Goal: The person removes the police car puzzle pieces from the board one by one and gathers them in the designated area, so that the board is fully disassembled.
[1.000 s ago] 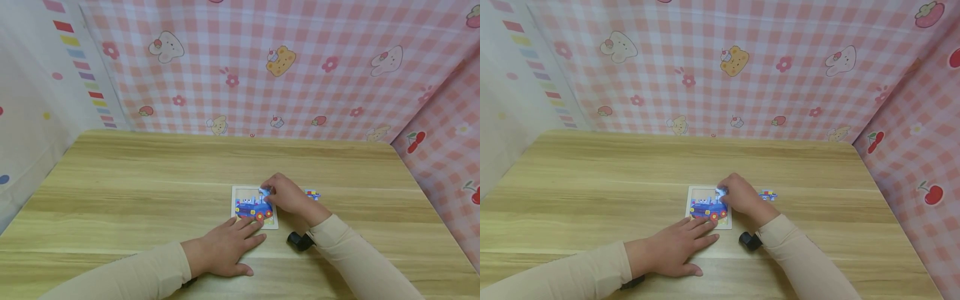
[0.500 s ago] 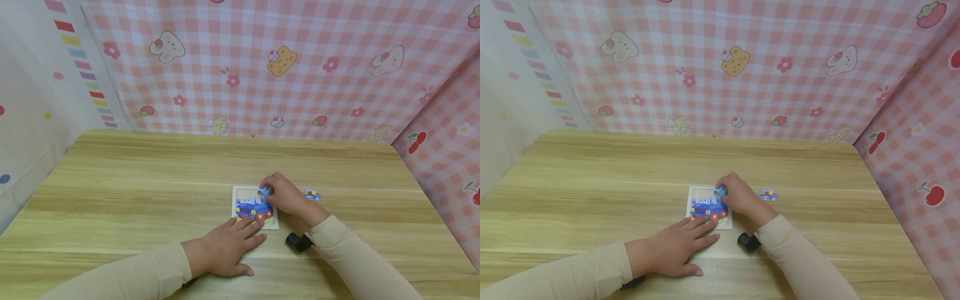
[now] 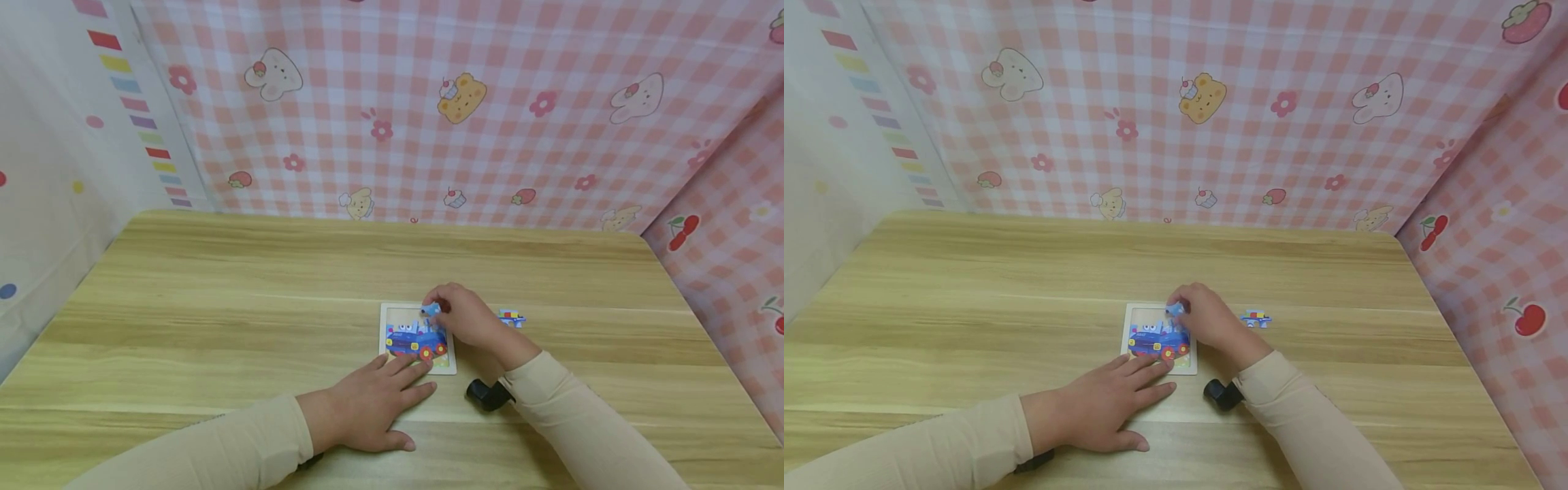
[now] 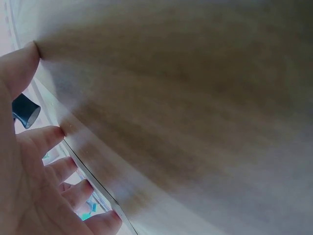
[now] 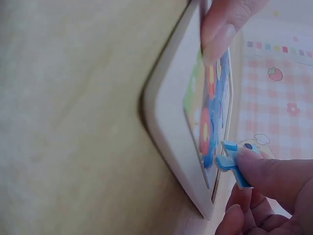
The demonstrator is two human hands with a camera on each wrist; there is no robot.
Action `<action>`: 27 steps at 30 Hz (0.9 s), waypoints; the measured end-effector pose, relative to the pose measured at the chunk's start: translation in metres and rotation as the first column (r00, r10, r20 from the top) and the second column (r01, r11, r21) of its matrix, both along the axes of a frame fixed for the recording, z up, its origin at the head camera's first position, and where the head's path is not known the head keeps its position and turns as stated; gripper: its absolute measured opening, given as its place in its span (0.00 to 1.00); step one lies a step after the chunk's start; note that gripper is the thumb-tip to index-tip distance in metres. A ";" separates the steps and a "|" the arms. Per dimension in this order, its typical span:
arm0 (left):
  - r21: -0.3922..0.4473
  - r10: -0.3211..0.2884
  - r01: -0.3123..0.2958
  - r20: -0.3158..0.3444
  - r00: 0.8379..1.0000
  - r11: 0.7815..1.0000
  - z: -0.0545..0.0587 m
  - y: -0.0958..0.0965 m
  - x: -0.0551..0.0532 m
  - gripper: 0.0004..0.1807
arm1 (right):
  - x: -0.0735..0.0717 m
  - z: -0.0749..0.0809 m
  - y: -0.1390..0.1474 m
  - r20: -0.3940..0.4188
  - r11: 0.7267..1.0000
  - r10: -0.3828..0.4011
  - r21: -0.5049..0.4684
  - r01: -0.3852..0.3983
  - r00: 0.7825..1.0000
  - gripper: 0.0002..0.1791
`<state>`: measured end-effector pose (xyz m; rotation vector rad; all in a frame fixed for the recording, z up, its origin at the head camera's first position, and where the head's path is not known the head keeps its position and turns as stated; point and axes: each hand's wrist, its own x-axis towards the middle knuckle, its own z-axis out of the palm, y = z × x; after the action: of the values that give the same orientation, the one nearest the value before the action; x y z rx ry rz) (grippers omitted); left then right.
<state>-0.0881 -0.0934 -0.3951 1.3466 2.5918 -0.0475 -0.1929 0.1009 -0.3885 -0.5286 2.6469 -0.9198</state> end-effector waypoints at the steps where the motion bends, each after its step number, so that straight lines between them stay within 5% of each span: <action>1: -0.001 0.000 0.000 -0.006 1.000 1.000 0.000 0.000 0.000 0.41 | 0.000 0.000 0.000 0.002 1.000 -0.006 -0.011 0.006 1.000 0.07; 14: 0.015 -0.002 0.002 -0.008 1.000 1.000 -0.002 0.000 0.001 0.41 | -0.004 0.011 0.014 0.024 0.989 -0.113 -0.092 0.114 0.993 0.11; 27: 0.008 0.001 -0.001 -0.025 1.000 1.000 -0.003 0.000 0.001 0.42 | -0.011 0.018 0.043 -0.028 0.981 -0.139 -0.143 0.134 0.990 0.11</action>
<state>-0.0869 -0.0934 -0.3986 1.3565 2.6156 -0.0535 -0.2038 0.1442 -0.3706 -0.4037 2.6937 -1.1550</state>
